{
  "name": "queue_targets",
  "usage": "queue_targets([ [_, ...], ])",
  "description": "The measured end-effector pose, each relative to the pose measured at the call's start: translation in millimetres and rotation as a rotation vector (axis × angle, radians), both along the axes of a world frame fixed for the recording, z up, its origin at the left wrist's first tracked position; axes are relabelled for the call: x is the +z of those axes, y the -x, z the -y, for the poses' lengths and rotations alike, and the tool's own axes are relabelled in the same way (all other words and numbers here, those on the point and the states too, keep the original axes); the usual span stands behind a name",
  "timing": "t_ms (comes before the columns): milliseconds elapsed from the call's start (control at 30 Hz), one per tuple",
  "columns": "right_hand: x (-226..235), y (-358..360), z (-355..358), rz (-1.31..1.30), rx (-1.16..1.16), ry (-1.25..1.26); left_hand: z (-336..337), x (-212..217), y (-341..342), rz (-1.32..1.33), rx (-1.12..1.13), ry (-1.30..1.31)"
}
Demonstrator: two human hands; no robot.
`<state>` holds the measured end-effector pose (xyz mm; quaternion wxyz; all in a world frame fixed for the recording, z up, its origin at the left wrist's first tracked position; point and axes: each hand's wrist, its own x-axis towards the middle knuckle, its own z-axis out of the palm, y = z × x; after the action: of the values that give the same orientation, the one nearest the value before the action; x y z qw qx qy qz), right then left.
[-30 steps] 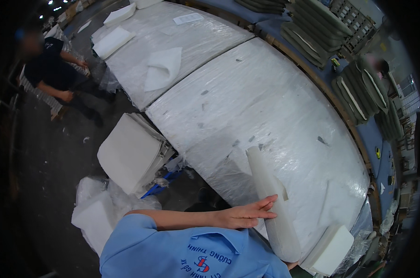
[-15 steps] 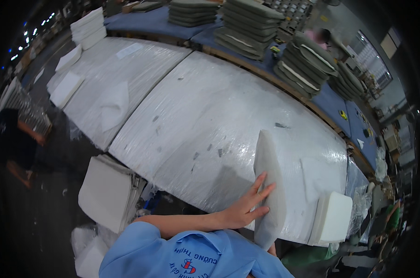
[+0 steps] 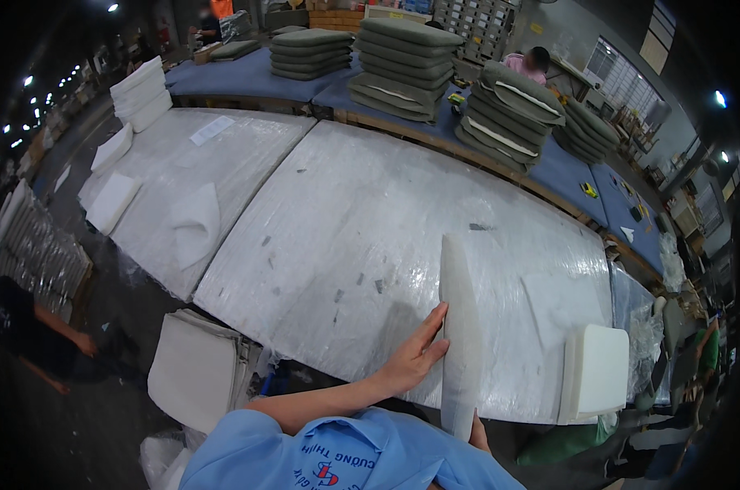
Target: The person wraps white foam pads in plastic film by hand, smoothing the film over each pad and stacking the wrapped units. The person handles multiple foam pads one at a time, aligning and folding the film around each piece before placing it on a growing stack.
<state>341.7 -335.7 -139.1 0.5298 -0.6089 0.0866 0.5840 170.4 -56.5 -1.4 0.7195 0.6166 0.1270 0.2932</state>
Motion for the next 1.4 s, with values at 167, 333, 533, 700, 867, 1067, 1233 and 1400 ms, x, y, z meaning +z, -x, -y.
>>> queue_targets([
  [167, 2, 5, -1, 0.003, 0.041, 0.024, 3, -3, 5, 0.015, 0.008, 0.005],
  [333, -1, 5, 1, -0.002, 0.068, -0.013, 6, -6, 7, 0.012, 0.005, -0.015],
  [533, -19, 10, 14, -0.017, 0.008, -0.052, 13, -5, 6, 0.057, -0.067, 0.095],
  [700, -15, 23, 10, 0.012, -0.002, -0.007, 17, -12, 5, 0.05, -0.071, 0.084],
  [867, -4, 27, -6, 0.003, -0.023, -0.009, 15, -8, 0, 0.103, -0.174, 0.355],
  [1067, -8, 29, -38, -0.034, -0.049, -0.078, 14, 25, 4, 0.046, -0.21, 0.56],
  [1233, -15, 31, -73, -0.078, -0.029, -0.32, 5, 52, 8, -0.022, -0.161, 0.482],
  [1400, -19, 26, -147, 0.095, 0.011, -0.56, 1, 68, 2, 0.082, -0.114, 0.286],
])
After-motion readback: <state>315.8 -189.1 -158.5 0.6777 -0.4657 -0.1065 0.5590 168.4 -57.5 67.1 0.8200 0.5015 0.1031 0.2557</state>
